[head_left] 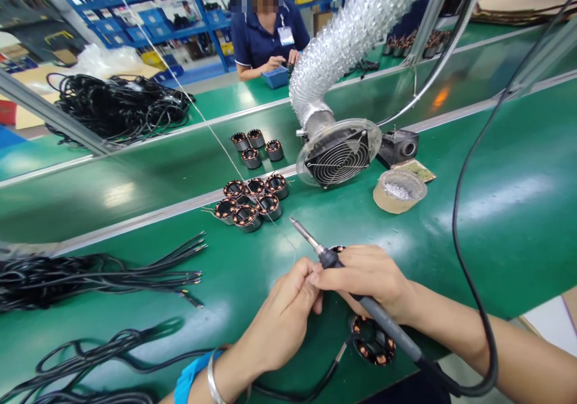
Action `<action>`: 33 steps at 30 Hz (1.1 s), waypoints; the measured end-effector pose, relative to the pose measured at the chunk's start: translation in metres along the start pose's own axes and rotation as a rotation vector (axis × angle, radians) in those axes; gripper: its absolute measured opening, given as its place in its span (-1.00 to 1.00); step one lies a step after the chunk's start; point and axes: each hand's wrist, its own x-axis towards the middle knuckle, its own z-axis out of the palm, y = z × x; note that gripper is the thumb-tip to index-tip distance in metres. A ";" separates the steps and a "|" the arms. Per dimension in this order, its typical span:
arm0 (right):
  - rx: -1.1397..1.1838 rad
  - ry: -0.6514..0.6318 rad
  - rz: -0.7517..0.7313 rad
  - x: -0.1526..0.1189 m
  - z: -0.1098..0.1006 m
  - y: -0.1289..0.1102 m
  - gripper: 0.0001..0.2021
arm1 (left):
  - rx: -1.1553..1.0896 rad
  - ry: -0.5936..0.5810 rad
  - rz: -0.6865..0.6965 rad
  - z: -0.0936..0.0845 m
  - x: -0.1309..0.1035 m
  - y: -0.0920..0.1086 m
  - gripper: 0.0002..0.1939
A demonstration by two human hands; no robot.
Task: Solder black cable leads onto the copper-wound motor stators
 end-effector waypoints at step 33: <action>-0.037 0.154 0.361 -0.009 0.009 -0.014 -0.69 | -0.566 0.206 -0.291 0.023 0.009 -0.007 -0.53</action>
